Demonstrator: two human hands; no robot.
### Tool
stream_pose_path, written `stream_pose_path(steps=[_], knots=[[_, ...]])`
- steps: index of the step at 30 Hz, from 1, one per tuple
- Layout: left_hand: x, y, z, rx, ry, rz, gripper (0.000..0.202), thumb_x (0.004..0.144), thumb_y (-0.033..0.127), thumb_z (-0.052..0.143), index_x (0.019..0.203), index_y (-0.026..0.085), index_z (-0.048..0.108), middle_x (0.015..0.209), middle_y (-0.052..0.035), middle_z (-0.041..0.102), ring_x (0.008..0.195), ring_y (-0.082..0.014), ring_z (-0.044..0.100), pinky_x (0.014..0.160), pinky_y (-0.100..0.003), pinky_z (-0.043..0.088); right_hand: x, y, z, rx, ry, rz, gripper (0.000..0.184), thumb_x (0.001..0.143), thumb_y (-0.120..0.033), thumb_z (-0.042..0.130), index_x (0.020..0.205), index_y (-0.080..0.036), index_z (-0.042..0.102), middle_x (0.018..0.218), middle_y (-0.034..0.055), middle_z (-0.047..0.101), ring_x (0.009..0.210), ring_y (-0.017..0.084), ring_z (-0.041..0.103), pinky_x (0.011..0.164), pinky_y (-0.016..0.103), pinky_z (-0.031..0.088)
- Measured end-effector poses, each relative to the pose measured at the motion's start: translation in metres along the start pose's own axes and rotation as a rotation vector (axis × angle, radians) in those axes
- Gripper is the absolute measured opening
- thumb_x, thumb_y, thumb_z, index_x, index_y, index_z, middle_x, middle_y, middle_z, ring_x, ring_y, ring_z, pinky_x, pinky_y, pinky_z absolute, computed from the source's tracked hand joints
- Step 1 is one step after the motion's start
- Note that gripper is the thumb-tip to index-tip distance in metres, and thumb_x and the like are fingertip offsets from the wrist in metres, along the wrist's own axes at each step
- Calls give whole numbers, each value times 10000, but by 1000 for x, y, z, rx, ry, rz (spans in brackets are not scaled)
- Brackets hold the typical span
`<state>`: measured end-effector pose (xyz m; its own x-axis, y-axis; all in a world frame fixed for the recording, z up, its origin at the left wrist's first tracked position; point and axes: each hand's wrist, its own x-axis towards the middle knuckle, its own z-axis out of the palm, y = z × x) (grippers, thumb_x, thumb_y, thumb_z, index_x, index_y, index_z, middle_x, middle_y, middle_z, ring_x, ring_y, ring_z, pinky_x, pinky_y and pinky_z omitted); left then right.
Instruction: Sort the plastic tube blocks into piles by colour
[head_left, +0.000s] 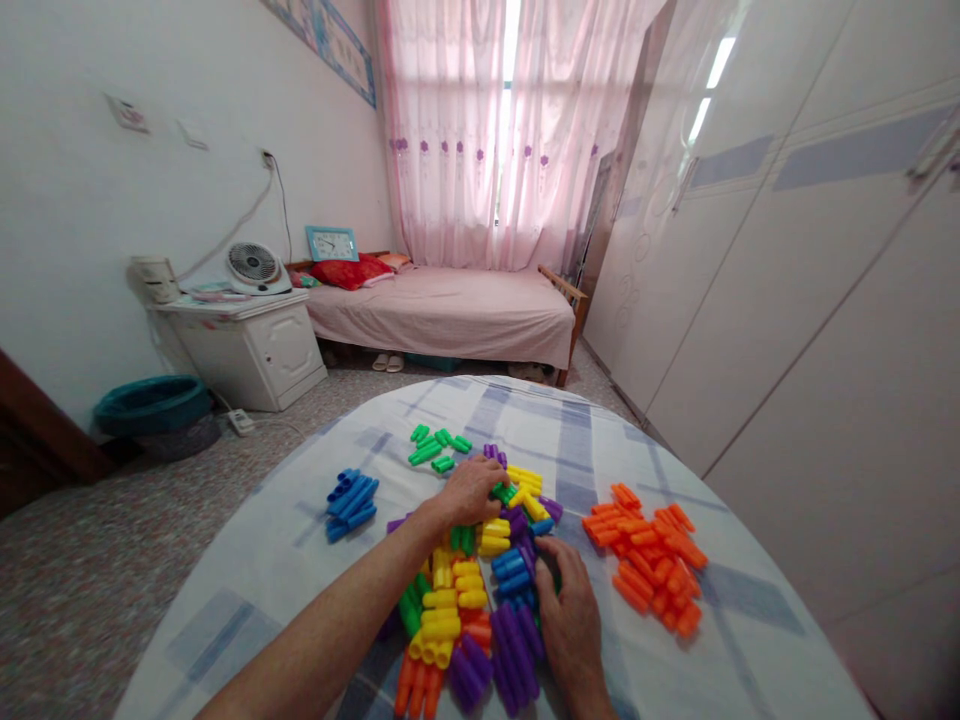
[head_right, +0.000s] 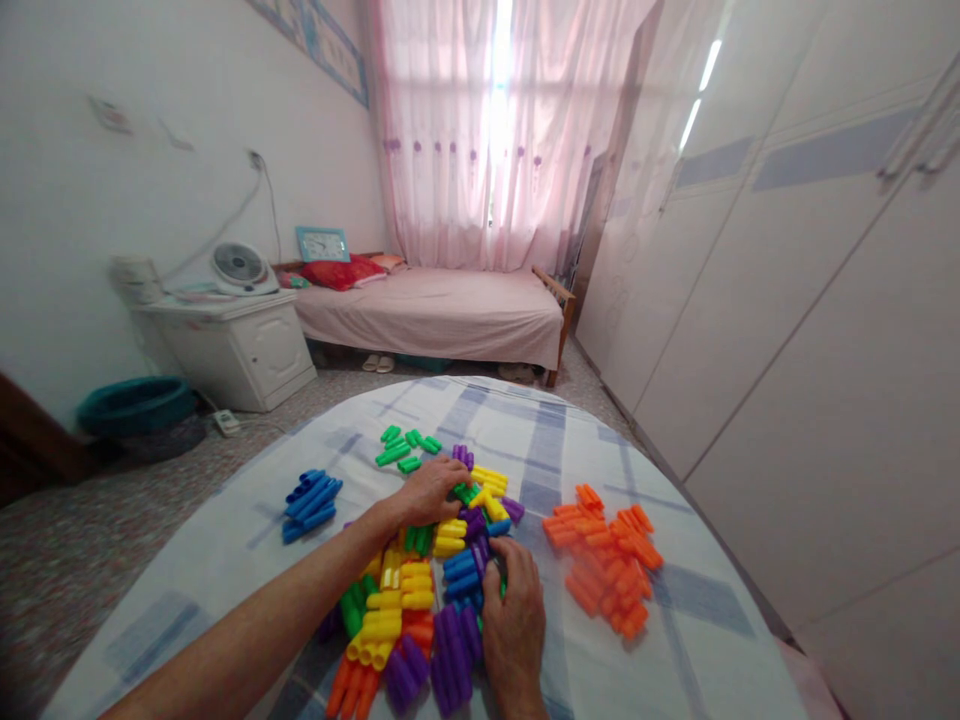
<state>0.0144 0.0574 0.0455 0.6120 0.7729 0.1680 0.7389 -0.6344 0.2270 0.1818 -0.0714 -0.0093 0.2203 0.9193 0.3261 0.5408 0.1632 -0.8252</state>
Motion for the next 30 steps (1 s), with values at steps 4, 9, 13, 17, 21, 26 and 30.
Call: stream_pose_path(steps=[4,9,13,17,21,26,30], knots=[[1,-1,-2,-79,-50,2,287,630,175,603,913,209,629,944,-42,643,939,-215,547,839,-304,426,0,1,0,7,-4,-5,286,830,-328,432,1007,-202,620,1068,65,622,1030,215,545,929,363,410],[0,0,-3,-170,-70,-13,326,601,170,610,924,211,633,943,-35,647,928,-214,553,829,-299,434,-1,2,0,13,3,-2,286,833,-333,433,1010,-206,617,1073,69,619,1036,222,541,931,371,407],[-6,-4,-7,-318,30,-65,432,573,142,611,1001,198,618,1001,-34,632,948,-208,556,853,-301,441,-1,1,1,11,1,5,291,835,-331,428,1020,-206,614,1080,69,615,1044,222,537,943,377,402],[-9,-24,-19,-427,182,-145,480,586,87,557,1054,186,598,1012,-25,630,936,-181,577,849,-286,458,-1,0,1,14,14,-8,290,829,-325,430,1012,-208,623,1072,68,621,1034,221,544,931,371,416],[-9,-60,-30,-181,358,-338,462,606,97,562,1055,191,614,1055,-41,628,1010,-202,562,928,-331,436,-1,1,0,7,19,-13,284,825,-325,438,996,-209,634,1057,65,631,1017,220,553,924,370,421],[-17,-86,-30,-67,402,-432,435,638,110,564,1063,165,637,1151,-108,592,1101,-261,517,985,-402,388,-1,2,1,-1,-2,5,293,839,-336,427,1016,-202,619,1081,73,617,1041,222,538,943,379,403],[-27,-82,-24,-40,283,-309,304,660,174,610,950,222,688,1065,-70,635,1041,-242,544,958,-370,400,-1,1,1,2,-1,-1,289,839,-334,426,1012,-208,620,1075,69,619,1037,222,540,936,379,407]])
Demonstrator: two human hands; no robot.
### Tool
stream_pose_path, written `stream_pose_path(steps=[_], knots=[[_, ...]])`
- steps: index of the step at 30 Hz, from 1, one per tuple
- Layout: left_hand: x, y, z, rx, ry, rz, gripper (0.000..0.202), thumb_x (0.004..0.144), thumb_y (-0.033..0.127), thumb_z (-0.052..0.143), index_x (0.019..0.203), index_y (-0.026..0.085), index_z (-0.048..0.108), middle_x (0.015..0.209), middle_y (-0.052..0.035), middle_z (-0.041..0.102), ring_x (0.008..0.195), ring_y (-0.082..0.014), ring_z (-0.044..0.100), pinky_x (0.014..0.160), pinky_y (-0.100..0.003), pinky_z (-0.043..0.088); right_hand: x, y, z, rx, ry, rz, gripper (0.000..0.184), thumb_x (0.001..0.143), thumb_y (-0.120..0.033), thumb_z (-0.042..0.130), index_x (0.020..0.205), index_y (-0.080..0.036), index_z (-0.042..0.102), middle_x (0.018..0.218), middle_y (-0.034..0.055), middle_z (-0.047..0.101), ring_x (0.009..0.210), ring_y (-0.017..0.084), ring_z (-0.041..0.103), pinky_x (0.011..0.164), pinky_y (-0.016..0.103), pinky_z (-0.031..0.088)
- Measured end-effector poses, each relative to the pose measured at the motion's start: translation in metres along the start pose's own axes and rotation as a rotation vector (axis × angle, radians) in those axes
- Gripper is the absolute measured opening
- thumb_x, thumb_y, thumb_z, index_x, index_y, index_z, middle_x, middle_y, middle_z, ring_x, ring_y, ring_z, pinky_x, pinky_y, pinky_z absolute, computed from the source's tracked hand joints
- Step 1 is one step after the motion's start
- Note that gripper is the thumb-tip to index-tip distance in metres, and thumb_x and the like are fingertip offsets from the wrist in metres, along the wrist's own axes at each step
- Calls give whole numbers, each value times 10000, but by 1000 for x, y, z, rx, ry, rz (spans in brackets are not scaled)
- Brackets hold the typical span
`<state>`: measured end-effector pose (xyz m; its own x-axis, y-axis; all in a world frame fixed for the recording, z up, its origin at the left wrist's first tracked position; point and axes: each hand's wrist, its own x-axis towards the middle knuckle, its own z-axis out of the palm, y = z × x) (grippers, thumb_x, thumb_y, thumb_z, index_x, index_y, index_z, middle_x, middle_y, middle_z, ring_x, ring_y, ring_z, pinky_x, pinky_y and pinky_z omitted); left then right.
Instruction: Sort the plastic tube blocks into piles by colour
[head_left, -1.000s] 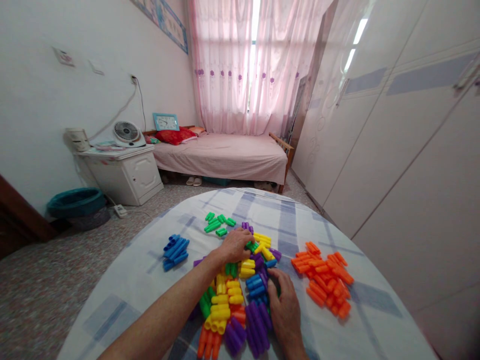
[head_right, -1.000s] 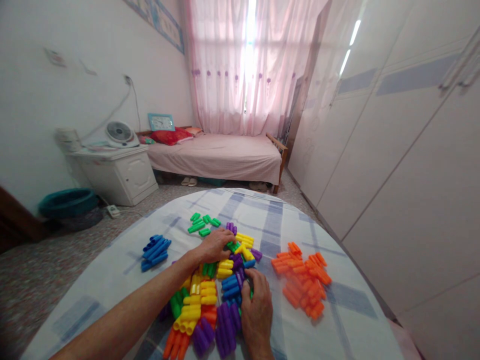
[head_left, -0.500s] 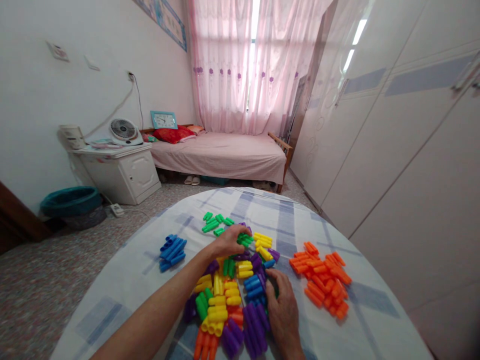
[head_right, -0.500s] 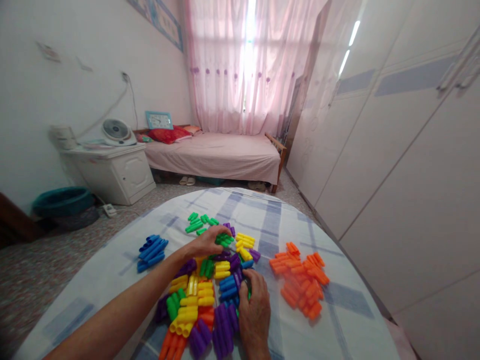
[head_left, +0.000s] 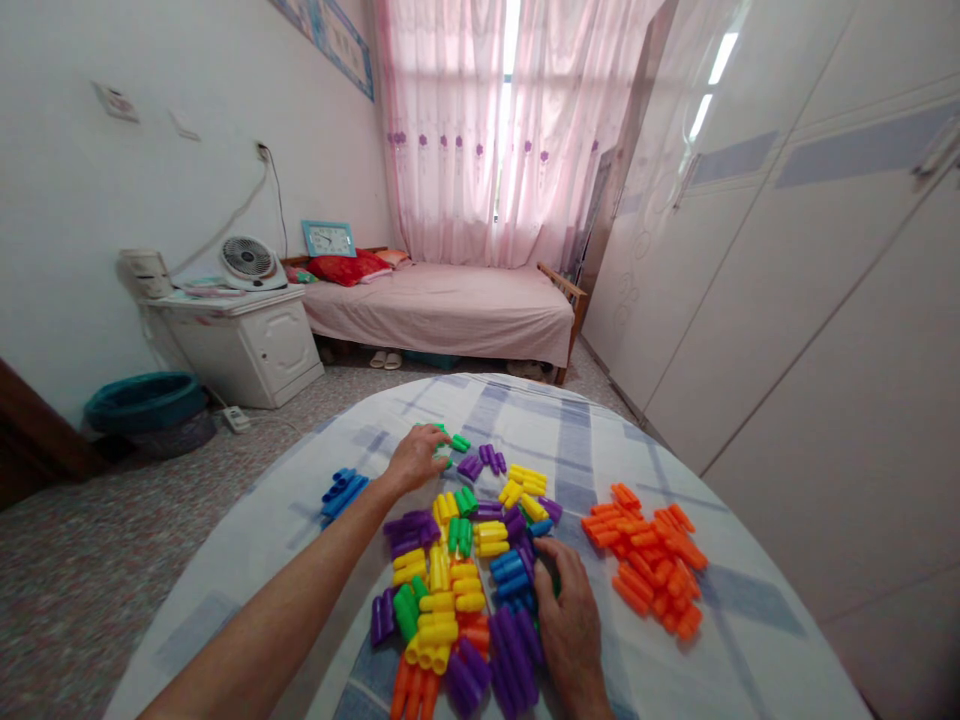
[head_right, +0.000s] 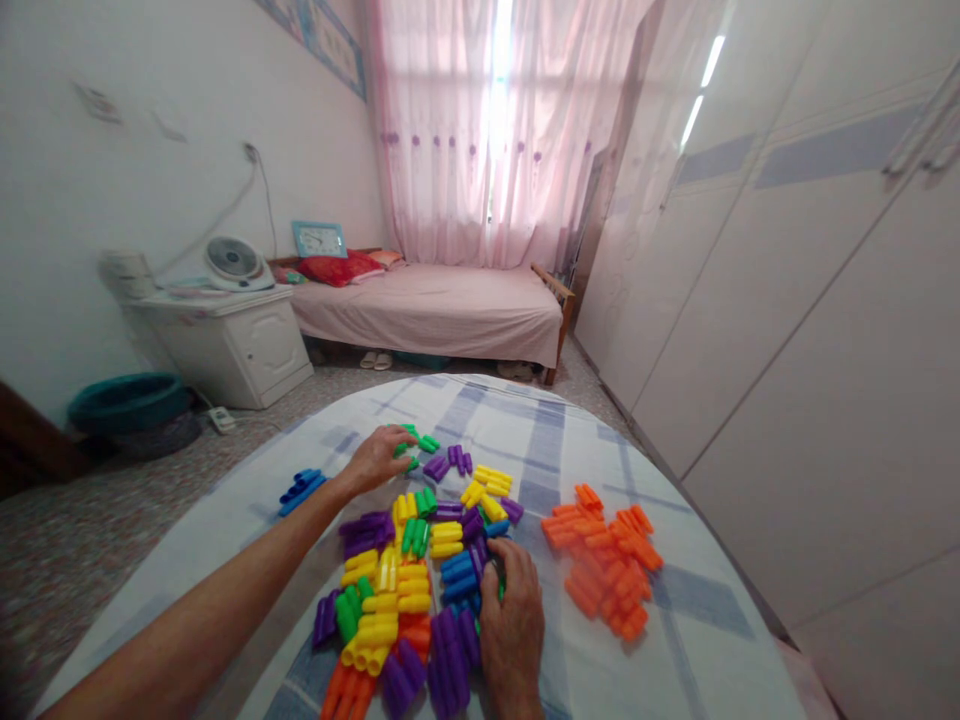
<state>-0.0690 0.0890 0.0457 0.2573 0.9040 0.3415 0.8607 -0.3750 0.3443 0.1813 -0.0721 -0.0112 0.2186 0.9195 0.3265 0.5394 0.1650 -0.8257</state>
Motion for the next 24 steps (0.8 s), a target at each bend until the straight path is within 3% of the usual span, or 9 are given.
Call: stream_pose_path(steps=[4,10,17,21,24], knots=[[-9,5,4,66,-147,29,230,662,160,619,865,238,693,953,-60,660,955,-234,570,883,-344,423,0,0,0,-3,13,0,279,826,-334,444,996,-210,627,1056,64,629,1019,223,551,923,375,418],[-12,7,9,87,-141,-45,317,669,123,578,949,238,670,905,-51,639,875,-219,602,768,-297,454,1,1,0,0,5,9,281,827,-338,446,1000,-212,627,1067,62,625,1029,220,547,930,366,411],[8,-10,-3,172,88,-154,365,741,159,529,1094,215,604,1075,-72,605,1022,-219,551,892,-318,437,0,0,0,6,-28,22,286,844,-343,427,1018,-205,608,1079,68,605,1046,223,524,944,376,390],[16,-17,-1,196,117,-187,363,756,168,508,1106,155,602,1108,-132,591,1041,-266,541,913,-383,431,0,-1,-1,5,-27,28,285,845,-342,429,1021,-207,607,1077,67,603,1043,221,525,946,369,388],[19,-6,7,190,97,-97,354,766,167,507,1103,194,611,1190,-92,575,1135,-246,493,978,-363,397,0,-1,-1,4,-19,29,283,840,-341,436,1017,-211,614,1078,64,607,1044,220,528,942,364,393]])
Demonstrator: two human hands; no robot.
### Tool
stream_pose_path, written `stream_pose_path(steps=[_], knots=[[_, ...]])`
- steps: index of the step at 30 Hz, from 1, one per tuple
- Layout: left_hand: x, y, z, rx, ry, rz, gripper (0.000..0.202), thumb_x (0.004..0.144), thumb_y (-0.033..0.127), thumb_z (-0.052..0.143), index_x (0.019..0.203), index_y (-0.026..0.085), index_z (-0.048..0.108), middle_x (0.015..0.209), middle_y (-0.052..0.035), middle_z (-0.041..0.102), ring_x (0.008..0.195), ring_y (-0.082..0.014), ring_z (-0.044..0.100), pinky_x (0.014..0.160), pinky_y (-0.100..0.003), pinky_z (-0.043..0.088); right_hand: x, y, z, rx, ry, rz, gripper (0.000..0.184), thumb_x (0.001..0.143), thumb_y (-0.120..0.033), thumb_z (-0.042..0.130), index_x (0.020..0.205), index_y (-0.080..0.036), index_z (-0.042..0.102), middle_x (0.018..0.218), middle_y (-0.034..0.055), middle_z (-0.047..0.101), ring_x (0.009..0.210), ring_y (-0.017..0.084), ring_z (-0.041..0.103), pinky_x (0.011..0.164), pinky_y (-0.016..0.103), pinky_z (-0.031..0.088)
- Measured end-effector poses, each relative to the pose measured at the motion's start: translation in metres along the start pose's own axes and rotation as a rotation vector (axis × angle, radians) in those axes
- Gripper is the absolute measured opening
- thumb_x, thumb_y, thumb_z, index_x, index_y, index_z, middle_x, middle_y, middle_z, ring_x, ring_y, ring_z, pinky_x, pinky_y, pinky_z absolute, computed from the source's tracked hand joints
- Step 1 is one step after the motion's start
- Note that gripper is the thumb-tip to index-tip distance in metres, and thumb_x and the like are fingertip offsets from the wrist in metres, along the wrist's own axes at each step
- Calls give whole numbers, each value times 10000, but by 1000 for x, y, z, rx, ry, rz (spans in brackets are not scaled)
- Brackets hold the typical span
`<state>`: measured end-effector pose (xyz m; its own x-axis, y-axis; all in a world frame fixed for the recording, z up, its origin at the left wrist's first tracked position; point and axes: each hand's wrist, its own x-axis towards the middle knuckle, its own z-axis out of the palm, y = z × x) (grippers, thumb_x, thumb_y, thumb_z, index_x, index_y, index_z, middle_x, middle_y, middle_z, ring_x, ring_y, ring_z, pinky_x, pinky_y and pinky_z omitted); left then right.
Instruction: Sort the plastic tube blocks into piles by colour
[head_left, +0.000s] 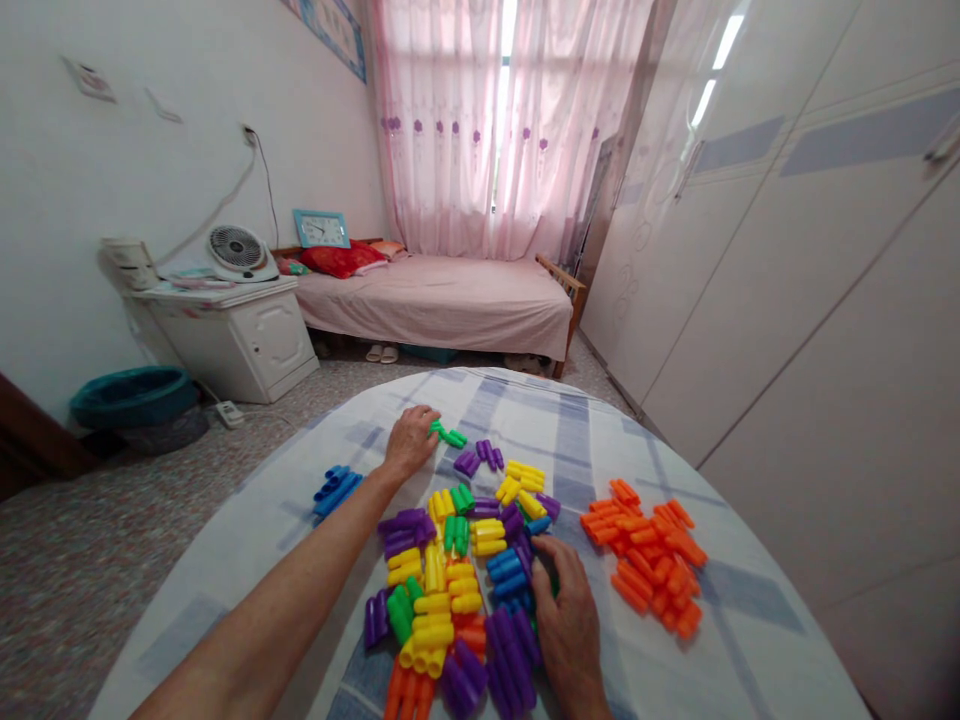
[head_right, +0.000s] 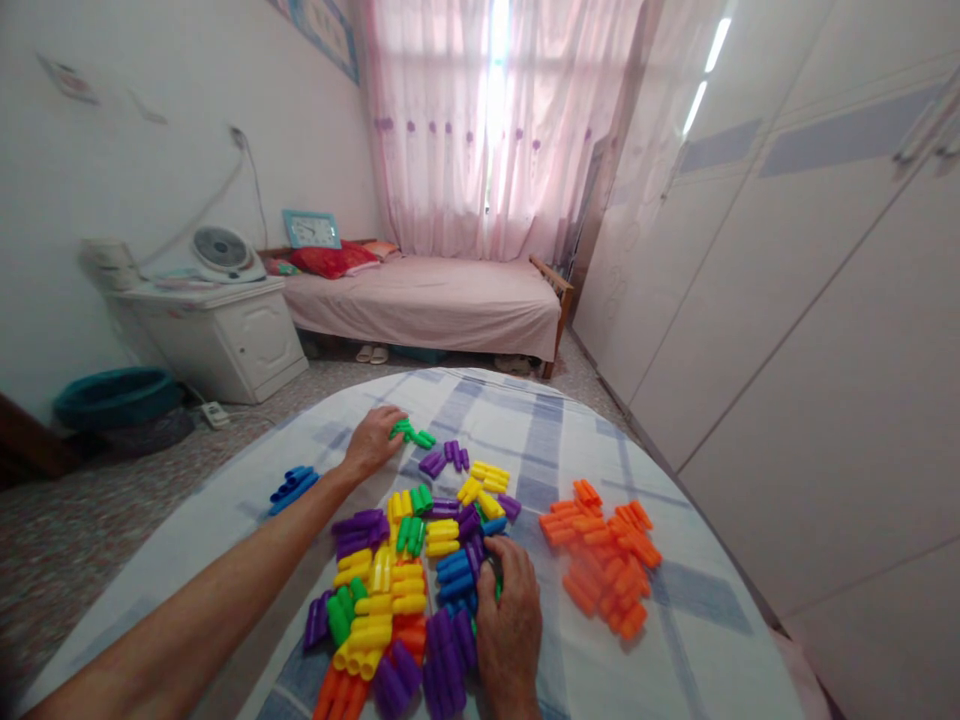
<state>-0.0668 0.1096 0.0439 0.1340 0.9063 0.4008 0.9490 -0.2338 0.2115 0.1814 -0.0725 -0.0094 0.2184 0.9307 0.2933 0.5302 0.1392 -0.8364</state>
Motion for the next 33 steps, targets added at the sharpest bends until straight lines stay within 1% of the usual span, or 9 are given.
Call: stream_pose_path(steps=[4,6,11,15,19,23,25,28,33], knots=[[1,22,13,28,-130,276,391,745,119,513,1099,244,620,1267,-19,559,1244,-216,417,1050,-353,339,0,2,1,-1,17,-6,283,832,-348,451,1011,-211,621,1073,61,614,1036,219,538,934,362,405],[4,28,20,53,-183,344,363,767,110,483,1063,247,640,1225,-13,592,1239,-219,428,1048,-380,339,0,4,1,-4,15,-4,287,833,-353,450,1015,-211,620,1077,59,614,1037,216,538,938,363,404],[12,22,27,60,-181,280,289,784,92,459,896,229,688,1066,-35,667,1245,-273,426,993,-454,365,0,3,0,-10,-14,7,288,840,-355,438,1019,-212,612,1080,56,606,1045,213,531,941,362,399],[16,15,23,55,-151,200,264,775,78,463,852,182,693,1142,-92,631,1272,-315,381,1012,-516,317,-1,2,0,-6,-6,10,286,840,-355,438,1015,-211,611,1073,58,605,1038,214,529,937,362,398],[13,27,18,-9,-159,175,285,794,114,457,966,176,676,1185,-85,603,1205,-239,457,1025,-392,353,-1,1,0,-3,-3,5,284,840,-347,434,1012,-208,611,1069,62,605,1036,216,527,936,365,396],[4,49,23,-112,-228,195,349,862,275,433,1167,195,584,1190,-56,595,1086,-172,553,964,-280,416,-1,1,0,-5,-3,4,285,839,-343,433,1015,-207,611,1070,60,606,1043,217,525,943,367,389],[1,58,28,-153,-266,209,417,859,326,448,1253,207,517,1264,-56,549,1150,-174,520,988,-272,396,-1,2,1,-4,0,3,287,836,-343,433,1013,-206,613,1068,61,609,1041,218,527,943,368,390],[-2,66,36,-197,-324,227,478,802,328,526,1268,228,501,1311,-58,505,1210,-198,473,1017,-289,370,-1,2,1,-4,5,-1,287,833,-339,433,1010,-206,616,1068,64,611,1037,219,531,938,364,394],[-7,78,36,-253,-373,232,489,664,274,631,1148,216,586,1174,-71,562,1094,-226,526,969,-309,399,-1,2,1,-7,7,-8,280,833,-332,434,1006,-210,616,1058,58,613,1028,213,538,927,355,402]])
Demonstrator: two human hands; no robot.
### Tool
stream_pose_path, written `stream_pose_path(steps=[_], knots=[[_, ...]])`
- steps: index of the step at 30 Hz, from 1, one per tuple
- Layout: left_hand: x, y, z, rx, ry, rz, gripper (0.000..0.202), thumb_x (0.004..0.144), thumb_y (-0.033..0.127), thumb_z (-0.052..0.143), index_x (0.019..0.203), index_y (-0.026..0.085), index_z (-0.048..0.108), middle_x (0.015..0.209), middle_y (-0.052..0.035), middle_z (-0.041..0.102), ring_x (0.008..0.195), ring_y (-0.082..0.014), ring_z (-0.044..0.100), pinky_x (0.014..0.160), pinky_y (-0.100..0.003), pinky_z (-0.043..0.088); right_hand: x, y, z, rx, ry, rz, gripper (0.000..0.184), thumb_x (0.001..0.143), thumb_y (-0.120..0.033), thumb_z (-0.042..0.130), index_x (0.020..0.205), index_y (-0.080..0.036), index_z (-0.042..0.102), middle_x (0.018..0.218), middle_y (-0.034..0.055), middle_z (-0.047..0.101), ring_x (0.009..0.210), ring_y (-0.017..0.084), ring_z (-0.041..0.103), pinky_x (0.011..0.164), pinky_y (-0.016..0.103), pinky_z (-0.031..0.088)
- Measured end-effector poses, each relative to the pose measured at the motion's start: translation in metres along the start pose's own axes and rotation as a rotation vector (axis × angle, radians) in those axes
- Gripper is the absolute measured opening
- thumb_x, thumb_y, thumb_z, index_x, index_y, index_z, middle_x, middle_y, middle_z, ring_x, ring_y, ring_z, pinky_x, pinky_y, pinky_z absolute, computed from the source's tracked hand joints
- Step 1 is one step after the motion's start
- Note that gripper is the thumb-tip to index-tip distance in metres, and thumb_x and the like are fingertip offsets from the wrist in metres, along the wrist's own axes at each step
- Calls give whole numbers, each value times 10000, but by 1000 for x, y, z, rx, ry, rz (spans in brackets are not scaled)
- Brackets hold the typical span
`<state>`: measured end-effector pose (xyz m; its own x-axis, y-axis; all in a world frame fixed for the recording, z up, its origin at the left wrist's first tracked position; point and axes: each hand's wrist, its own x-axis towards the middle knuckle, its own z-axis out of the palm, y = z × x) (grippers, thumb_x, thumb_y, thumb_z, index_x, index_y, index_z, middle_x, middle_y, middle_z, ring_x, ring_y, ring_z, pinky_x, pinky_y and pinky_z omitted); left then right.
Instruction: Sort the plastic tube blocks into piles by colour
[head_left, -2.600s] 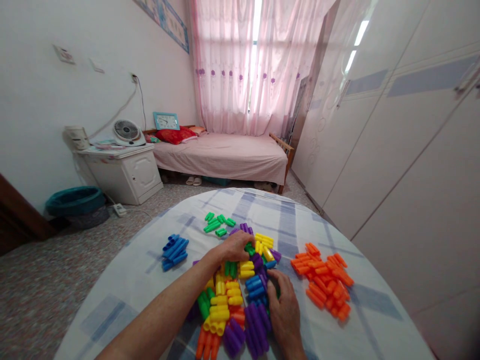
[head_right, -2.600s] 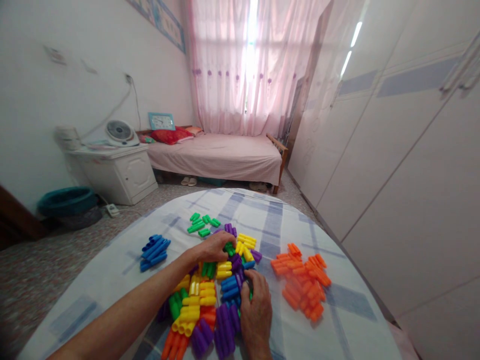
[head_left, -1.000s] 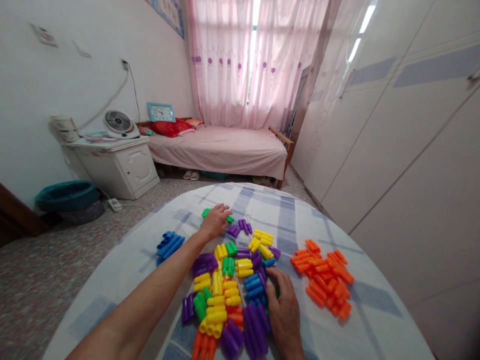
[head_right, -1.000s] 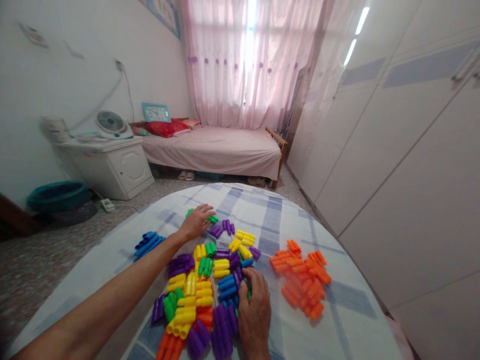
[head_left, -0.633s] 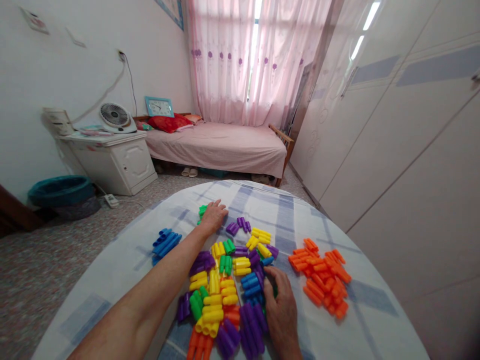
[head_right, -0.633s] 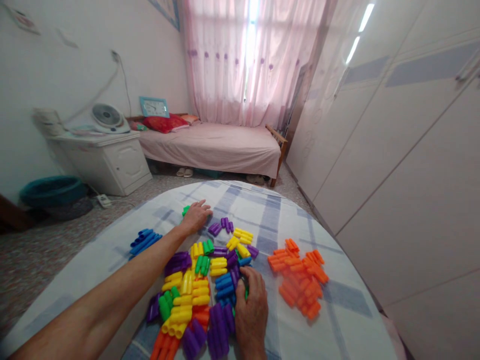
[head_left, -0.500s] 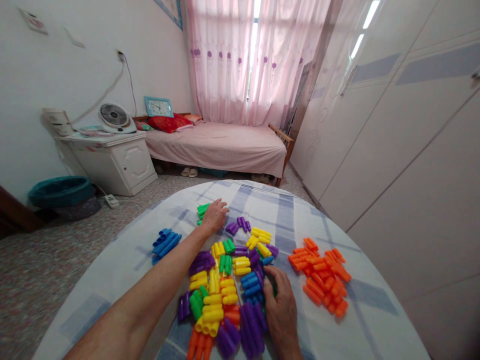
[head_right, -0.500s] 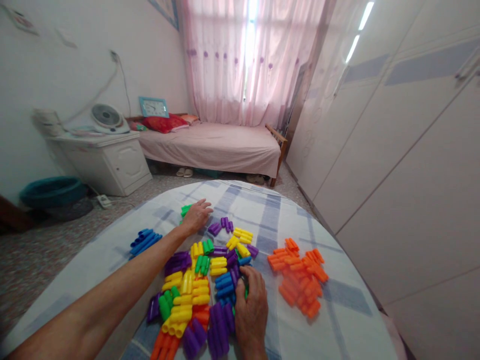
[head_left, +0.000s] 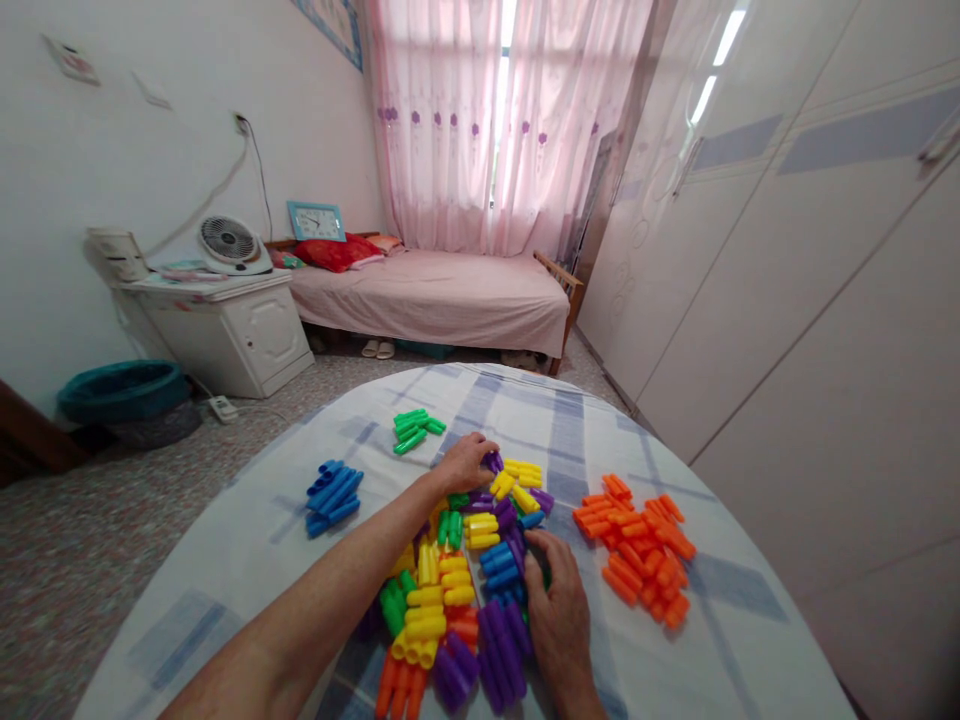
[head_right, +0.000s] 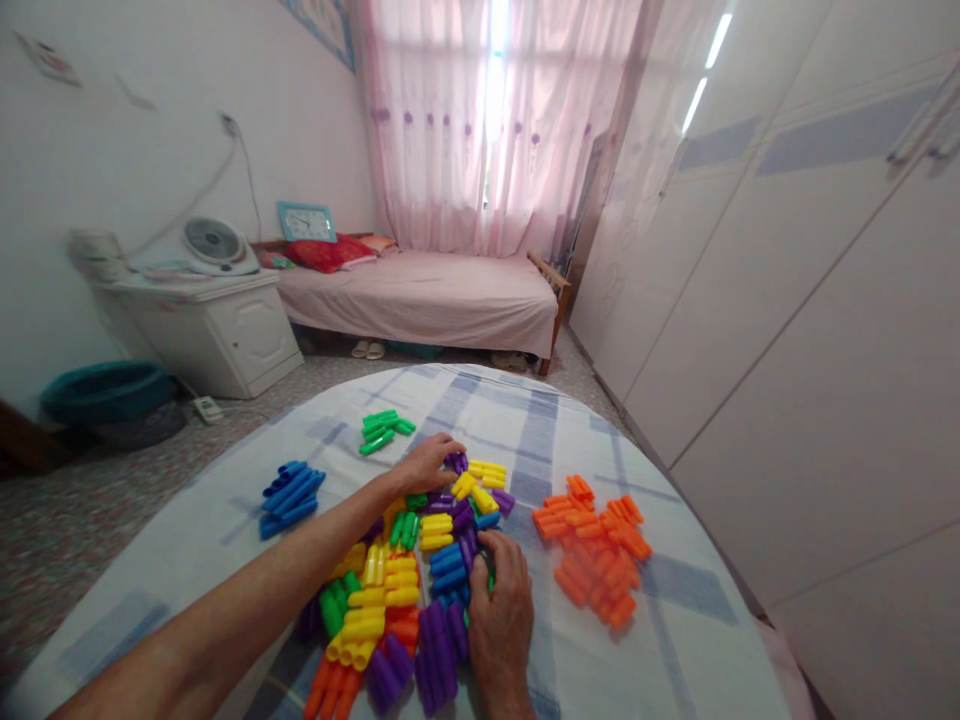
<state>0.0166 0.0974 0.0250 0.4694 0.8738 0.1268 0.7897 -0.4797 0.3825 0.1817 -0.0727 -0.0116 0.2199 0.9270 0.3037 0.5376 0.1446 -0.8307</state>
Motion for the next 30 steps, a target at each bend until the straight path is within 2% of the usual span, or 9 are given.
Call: stream_pose_path(steps=[3,7,10,12,16,19,22,25,30], knots=[[-4,6,-5,-45,-30,-18,412,635,277,635,1037,192,632,1048,-65,603,982,-220,557,889,-308,437,0,0,0,0,-4,-2,276,837,-325,428,1008,-206,609,1054,61,611,1027,214,534,929,358,397],[-9,9,-16,-141,-151,5,261,665,245,568,892,188,683,883,-13,657,787,-147,590,714,-218,468,0,-2,0,-2,-2,1,261,834,-312,432,997,-212,609,1045,56,613,1021,214,533,921,356,399],[-11,10,-22,-204,-218,13,238,693,238,530,851,184,700,779,14,680,702,-122,601,632,-184,462,0,-4,-1,-1,1,-3,255,831,-301,430,986,-217,613,1032,51,618,1010,209,540,909,348,406],[-11,13,-22,-222,-192,-9,274,717,246,509,904,175,696,805,5,691,736,-132,614,662,-197,471,0,-4,-1,-2,5,-7,254,827,-298,432,983,-216,615,1029,49,620,1006,207,543,908,346,408],[-12,19,-24,-220,-53,-74,345,749,258,489,1028,152,662,999,-53,672,923,-178,600,825,-264,464,1,-3,-1,-1,11,-14,259,825,-295,433,988,-214,618,1036,52,622,1007,206,545,908,345,410],[-23,19,-32,-232,37,-104,343,763,252,477,1046,156,647,1056,-62,652,975,-185,586,875,-287,455,1,-5,-1,4,4,-18,266,833,-285,418,996,-208,614,1046,61,617,1015,208,539,915,352,405],[-49,14,-43,-282,144,-111,295,765,257,498,1004,174,649,1057,-49,653,993,-182,587,908,-297,454,2,-7,-2,8,1,-12,267,832,-278,417,999,-202,611,1052,66,612,1021,210,534,923,358,399],[-93,10,-50,-346,257,-137,284,806,308,484,1024,198,629,1108,-44,635,1056,-186,572,943,-331,450,2,-9,-2,15,6,-11,266,827,-279,419,990,-204,615,1046,67,615,1016,214,534,922,364,398],[-166,10,-38,-293,386,-305,349,840,416,466,1086,221,617,1264,-65,555,1209,-217,483,1056,-399,359,1,-8,-3,5,3,-19,280,821,-291,420,998,-197,615,1055,70,614,1022,215,533,932,364,389]])
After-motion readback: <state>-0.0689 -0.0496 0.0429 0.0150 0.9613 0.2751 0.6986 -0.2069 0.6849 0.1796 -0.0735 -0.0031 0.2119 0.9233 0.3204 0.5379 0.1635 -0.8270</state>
